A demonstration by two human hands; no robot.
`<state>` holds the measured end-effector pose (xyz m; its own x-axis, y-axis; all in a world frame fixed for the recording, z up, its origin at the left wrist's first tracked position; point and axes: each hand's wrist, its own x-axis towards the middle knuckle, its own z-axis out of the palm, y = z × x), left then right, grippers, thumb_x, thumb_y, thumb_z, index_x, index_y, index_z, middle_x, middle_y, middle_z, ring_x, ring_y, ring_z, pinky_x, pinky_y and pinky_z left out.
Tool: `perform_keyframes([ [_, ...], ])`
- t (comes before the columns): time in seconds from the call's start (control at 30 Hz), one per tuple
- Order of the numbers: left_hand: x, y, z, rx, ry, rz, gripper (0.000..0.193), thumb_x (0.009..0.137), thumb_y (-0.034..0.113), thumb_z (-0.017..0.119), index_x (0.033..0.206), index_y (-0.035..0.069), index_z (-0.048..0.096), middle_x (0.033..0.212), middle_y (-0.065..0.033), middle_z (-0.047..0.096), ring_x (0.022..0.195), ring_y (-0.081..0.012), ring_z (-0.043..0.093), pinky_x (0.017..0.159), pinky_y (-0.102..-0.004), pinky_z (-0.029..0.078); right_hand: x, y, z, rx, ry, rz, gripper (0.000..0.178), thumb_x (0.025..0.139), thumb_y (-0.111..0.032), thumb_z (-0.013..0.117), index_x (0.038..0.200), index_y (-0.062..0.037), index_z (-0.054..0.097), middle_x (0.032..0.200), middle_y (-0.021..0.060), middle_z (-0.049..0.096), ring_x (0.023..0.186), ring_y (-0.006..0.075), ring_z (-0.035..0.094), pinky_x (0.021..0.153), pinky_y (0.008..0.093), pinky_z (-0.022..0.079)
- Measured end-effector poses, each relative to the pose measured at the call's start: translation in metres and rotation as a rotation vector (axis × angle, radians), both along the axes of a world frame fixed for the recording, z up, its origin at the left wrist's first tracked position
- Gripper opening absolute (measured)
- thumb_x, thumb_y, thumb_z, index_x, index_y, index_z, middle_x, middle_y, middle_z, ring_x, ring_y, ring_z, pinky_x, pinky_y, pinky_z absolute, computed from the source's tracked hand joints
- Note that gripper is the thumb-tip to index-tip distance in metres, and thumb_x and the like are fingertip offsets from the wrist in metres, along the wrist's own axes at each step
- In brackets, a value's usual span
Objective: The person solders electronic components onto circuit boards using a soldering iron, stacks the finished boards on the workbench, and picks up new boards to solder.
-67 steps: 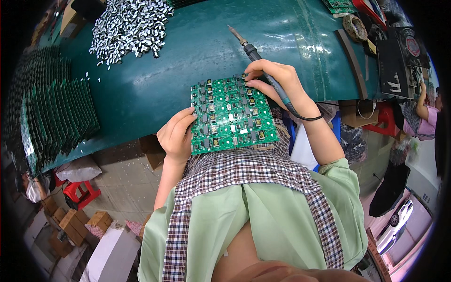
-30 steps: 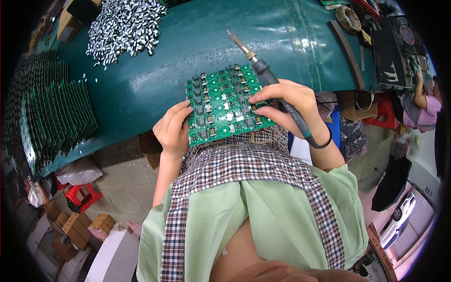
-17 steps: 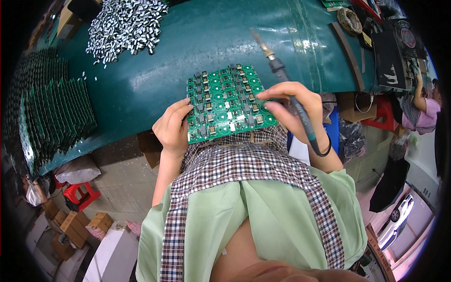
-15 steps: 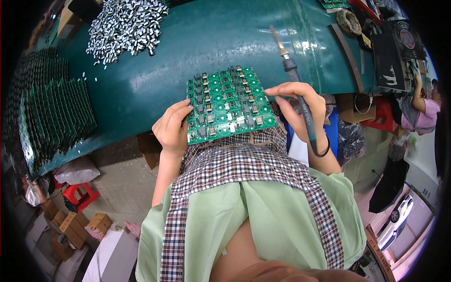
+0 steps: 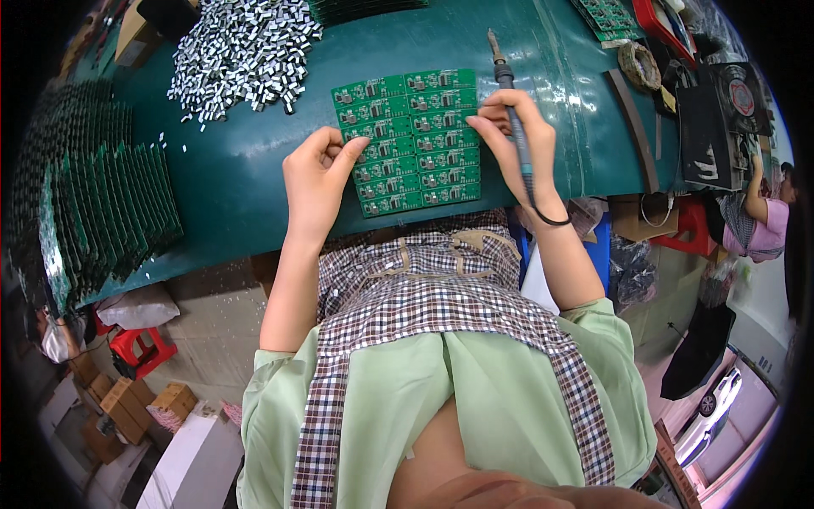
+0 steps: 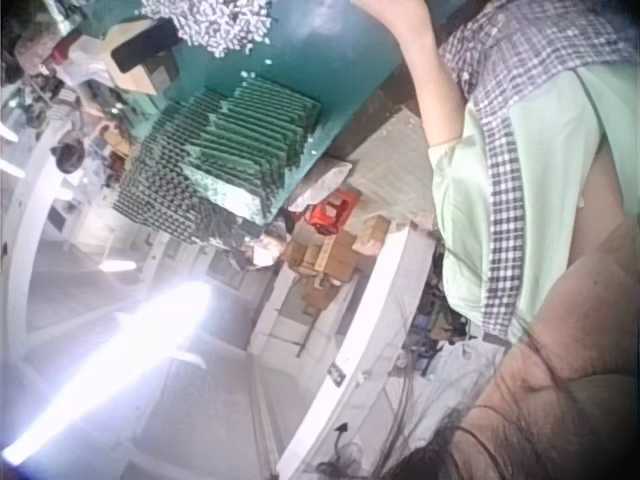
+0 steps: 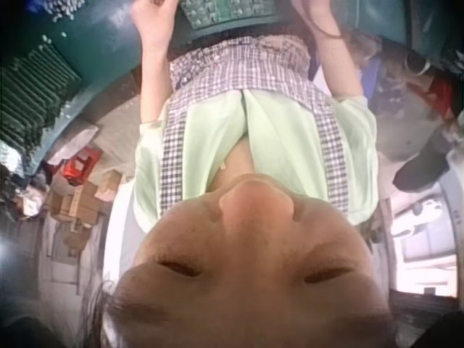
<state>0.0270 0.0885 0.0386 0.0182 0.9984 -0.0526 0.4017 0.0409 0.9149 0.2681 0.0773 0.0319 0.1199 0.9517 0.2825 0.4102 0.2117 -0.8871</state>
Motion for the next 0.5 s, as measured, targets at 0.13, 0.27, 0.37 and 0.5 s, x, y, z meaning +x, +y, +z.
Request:
perform_keyframes([
  [0.13, -0.011, 0.008, -0.013, -0.035, 0.148, -0.061, 0.012, 0.089, 0.012, 0.063, 0.091, 0.000, 0.061, 0.068, 0.0043, 0.052, 0.056, -0.0008, 0.034, 0.049, -0.0189, 0.027, 0.000, 0.005, -0.011, 0.027, -0.238, -0.018, 0.027, 0.075, -0.003, 0.074, 0.098, -0.0049, 0.060, 0.084, 0.0109, 0.068, 0.074, 0.0195, 0.068, 0.064, 0.0273, 0.052],
  [0.27, -0.007, -0.014, 0.009, -0.044, -0.343, 0.022, 0.050, 0.100, 0.045, 0.036, 0.127, 0.004, 0.044, 0.100, -0.0035, 0.053, 0.054, -0.0035, 0.034, 0.047, -0.0193, 0.027, -0.010, -0.011, 0.004, 0.301, -0.340, -0.020, 0.029, 0.071, -0.005, 0.076, 0.096, -0.0042, 0.062, 0.087, 0.0106, 0.069, 0.076, 0.0241, 0.068, 0.066, 0.0305, 0.053],
  [0.37, 0.026, -0.037, 0.027, -0.238, -0.767, -0.130, 0.055, 0.100, 0.049, 0.032, 0.134, 0.006, 0.037, 0.113, -0.0072, 0.047, 0.068, -0.0073, 0.044, 0.058, -0.0202, 0.036, -0.047, -0.034, 0.018, 0.339, -0.040, 0.170, 0.032, 0.071, -0.001, 0.075, 0.098, -0.0036, 0.059, 0.091, 0.0112, 0.069, 0.081, 0.0264, 0.068, 0.069, 0.0331, 0.054],
  [0.5, 0.049, -0.044, 0.014, -0.141, -0.672, -0.289, 0.055, 0.101, 0.048, 0.030, 0.134, 0.005, 0.037, 0.118, -0.0095, 0.044, 0.103, -0.0139, 0.047, 0.084, -0.0265, 0.041, -0.063, -0.055, 0.011, 0.166, 0.121, 0.194, 0.031, 0.070, 0.002, 0.075, 0.096, -0.0029, 0.058, 0.089, 0.0117, 0.068, 0.081, 0.0244, 0.068, 0.069, 0.0317, 0.054],
])
